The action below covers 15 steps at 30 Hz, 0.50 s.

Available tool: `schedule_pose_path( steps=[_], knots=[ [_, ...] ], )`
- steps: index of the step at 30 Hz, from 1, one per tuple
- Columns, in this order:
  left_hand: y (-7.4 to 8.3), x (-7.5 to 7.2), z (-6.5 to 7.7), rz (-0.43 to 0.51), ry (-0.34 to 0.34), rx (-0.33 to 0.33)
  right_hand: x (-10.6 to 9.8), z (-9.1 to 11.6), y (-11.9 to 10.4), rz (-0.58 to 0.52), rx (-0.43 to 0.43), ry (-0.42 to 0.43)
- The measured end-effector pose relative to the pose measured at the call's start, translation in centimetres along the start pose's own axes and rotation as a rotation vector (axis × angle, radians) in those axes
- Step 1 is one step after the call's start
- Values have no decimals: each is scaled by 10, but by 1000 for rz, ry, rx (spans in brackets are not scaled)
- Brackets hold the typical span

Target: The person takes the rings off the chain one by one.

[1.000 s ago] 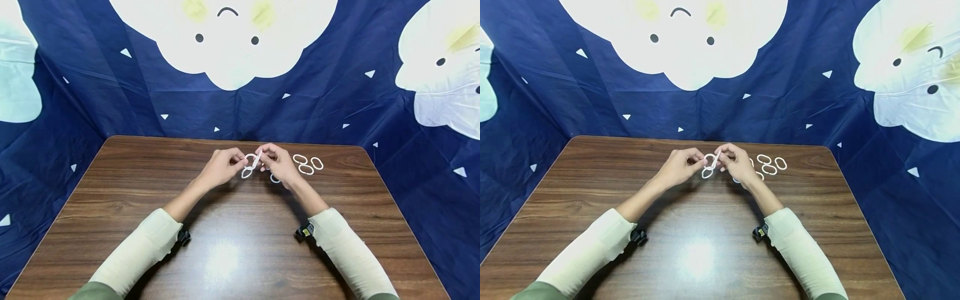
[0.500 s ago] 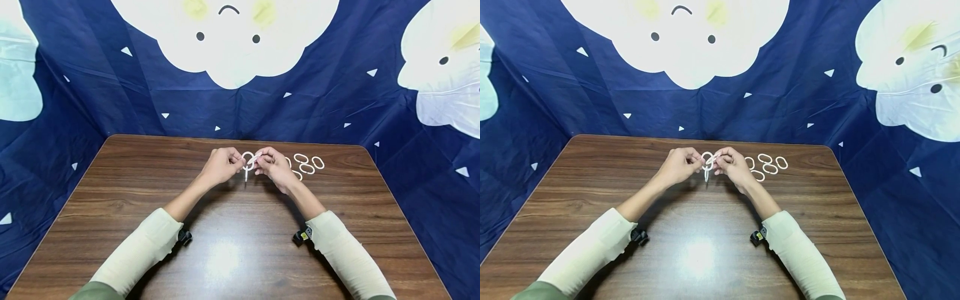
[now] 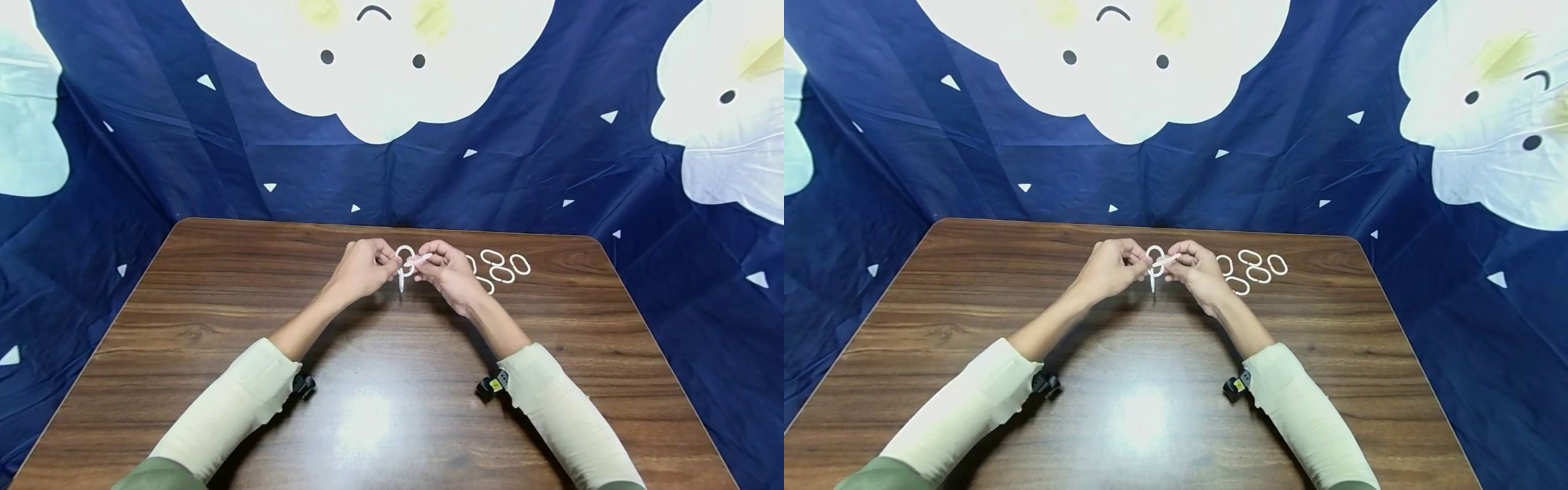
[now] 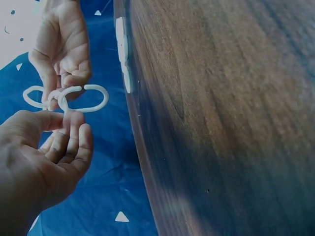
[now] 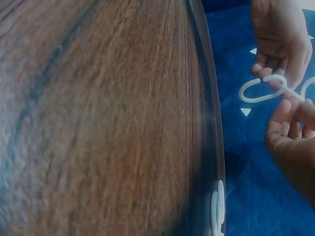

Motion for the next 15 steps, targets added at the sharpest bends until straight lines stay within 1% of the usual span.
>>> schedule_pose_path(
  steps=[6, 9, 15],
  knots=[
    [0, 1, 0, -9, 8, 3, 0, -1, 0, 19, -33, 51],
    [0, 0, 0, 2, 8, 11, -2, -1, 0, 29, -51, 74],
    [-1, -1, 0, 35, 12, 19, -8, -3, 0, 47, -72, 79]
  ],
)
Point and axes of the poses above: each hand's wrist, its own z-axis away from the middle knuckle, its own x-axis out of the palm, y = z × x, the point moved 2 cm from there along -z, towards the middle knuckle, and after that the axes turned 6 degrees about x, right-handed, at the moved point
